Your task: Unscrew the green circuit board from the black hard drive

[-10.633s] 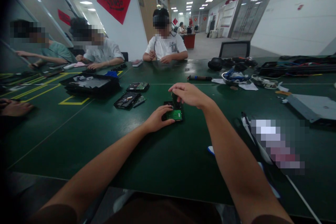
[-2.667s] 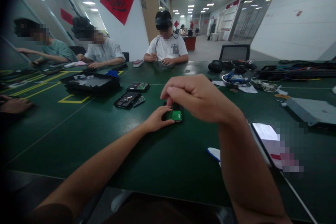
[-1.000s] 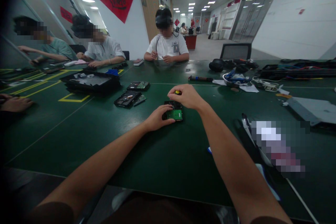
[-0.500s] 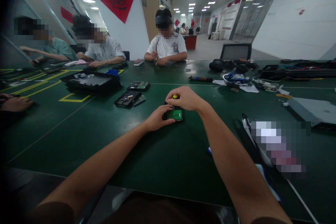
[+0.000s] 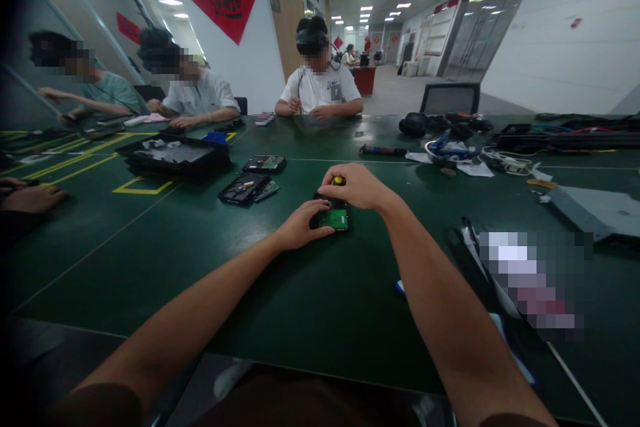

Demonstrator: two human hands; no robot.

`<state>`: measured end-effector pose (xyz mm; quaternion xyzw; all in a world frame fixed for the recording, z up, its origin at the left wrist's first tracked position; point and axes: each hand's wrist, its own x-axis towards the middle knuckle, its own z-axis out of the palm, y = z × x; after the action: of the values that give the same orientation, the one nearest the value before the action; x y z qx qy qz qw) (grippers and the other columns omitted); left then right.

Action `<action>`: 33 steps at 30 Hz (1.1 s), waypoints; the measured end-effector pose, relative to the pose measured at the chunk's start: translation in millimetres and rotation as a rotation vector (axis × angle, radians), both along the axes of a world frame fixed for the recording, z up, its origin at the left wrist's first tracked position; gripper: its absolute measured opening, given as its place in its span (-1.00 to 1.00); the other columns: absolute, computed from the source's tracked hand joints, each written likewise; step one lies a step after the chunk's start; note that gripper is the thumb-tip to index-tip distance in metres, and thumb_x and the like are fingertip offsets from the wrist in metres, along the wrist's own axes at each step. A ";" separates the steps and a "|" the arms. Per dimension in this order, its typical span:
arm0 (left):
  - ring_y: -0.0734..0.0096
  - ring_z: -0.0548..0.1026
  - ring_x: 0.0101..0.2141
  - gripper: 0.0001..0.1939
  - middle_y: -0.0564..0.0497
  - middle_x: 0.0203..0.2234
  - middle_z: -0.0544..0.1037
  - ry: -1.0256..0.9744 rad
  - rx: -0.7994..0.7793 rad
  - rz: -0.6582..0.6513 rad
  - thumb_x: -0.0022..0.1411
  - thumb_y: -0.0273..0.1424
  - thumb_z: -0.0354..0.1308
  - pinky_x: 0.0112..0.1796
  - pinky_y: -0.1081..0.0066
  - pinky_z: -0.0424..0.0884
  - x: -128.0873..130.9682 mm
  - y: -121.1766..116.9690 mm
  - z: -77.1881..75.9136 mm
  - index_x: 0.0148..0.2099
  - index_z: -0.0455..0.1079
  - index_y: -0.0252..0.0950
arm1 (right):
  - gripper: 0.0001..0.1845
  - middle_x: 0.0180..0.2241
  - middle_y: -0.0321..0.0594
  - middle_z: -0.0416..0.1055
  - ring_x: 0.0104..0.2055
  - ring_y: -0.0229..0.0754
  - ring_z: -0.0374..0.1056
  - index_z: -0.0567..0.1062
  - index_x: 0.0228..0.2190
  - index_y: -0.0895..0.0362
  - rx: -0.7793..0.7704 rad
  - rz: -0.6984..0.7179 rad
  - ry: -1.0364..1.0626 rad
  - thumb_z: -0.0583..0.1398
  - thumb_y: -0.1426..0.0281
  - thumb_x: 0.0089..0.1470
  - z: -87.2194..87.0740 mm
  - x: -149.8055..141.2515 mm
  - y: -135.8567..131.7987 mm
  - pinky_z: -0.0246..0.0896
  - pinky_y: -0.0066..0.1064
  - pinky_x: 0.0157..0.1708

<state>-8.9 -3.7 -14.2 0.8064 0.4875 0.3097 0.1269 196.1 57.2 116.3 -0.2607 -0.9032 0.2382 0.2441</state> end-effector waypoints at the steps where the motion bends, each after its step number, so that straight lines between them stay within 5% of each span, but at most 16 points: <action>1: 0.07 0.33 0.24 -0.34 -0.18 0.19 0.42 0.000 0.000 0.002 0.19 -0.07 0.32 0.26 0.08 0.27 0.0 -0.2 0.2 0.23 0.35 -0.28 | -0.74 -0.37 -0.25 0.53 -0.34 -0.23 0.35 0.62 -0.35 0.11 0.003 -0.010 0.003 0.27 0.18 0.12 0.1 0.4 0.6 0.10 -0.37 -0.30; 6: 0.07 0.32 0.25 -0.35 -0.18 0.20 0.41 -0.003 0.001 -0.005 0.19 -0.07 0.32 0.27 0.08 0.26 0.2 -0.2 0.6 0.23 0.36 -0.27 | -0.71 -0.40 -0.25 0.52 -0.39 -0.24 0.36 0.60 -0.37 0.11 -0.031 -0.049 0.020 0.28 0.13 0.14 -0.5 1.5 0.5 0.13 -0.37 -0.34; 13: 0.06 0.34 0.23 -0.36 -0.17 0.20 0.42 -0.001 -0.003 0.004 0.17 -0.06 0.33 0.25 0.04 0.27 1.0 2.4 -3.9 0.21 0.37 -0.24 | -0.64 -0.23 -0.14 0.52 -0.51 -0.27 0.39 0.52 -0.17 0.13 -0.517 0.010 0.187 0.01 0.20 0.33 -7.7 -2.8 2.6 0.26 -0.39 -0.54; 21: 0.05 0.32 0.25 -0.35 -0.18 0.22 0.39 0.005 -0.017 0.014 0.18 -0.07 0.33 0.27 0.03 0.24 1.6 1.4 -2.2 0.23 0.35 -0.24 | -0.76 -0.42 -0.21 0.51 -0.49 -0.28 0.36 0.53 -0.37 0.13 -0.296 -0.130 0.195 0.21 0.22 0.18 -12.8 -1.4 10.4 0.17 -0.44 -0.54; 26: 0.07 0.34 0.24 -0.36 -0.18 0.21 0.41 -0.009 -0.011 0.007 0.18 -0.07 0.32 0.27 0.05 0.26 1.9 1.1 -1.2 0.22 0.36 -0.24 | -0.74 -0.23 -0.17 0.57 -0.56 -0.35 0.35 0.48 -0.29 0.10 -0.357 -0.088 0.241 0.14 0.17 0.26 -14.4 -3.8 8.1 0.14 -0.47 -0.62; 33: 0.04 0.34 0.24 -0.36 -0.17 0.21 0.41 -0.008 -0.013 0.005 0.18 -0.06 0.32 0.26 0.00 0.26 1.7 1.7 -2.1 0.22 0.36 -0.22 | -0.64 -0.21 -0.14 0.53 -0.47 -0.28 0.41 0.53 -0.13 0.11 -0.458 -0.013 0.235 0.05 0.16 0.32 -11.4 -2.8 7.6 0.26 -0.43 -0.53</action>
<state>-7.2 -2.0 -16.3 0.8031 0.4911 0.3101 0.1332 193.3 64.8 104.9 -0.2857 -0.7894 0.4635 0.2835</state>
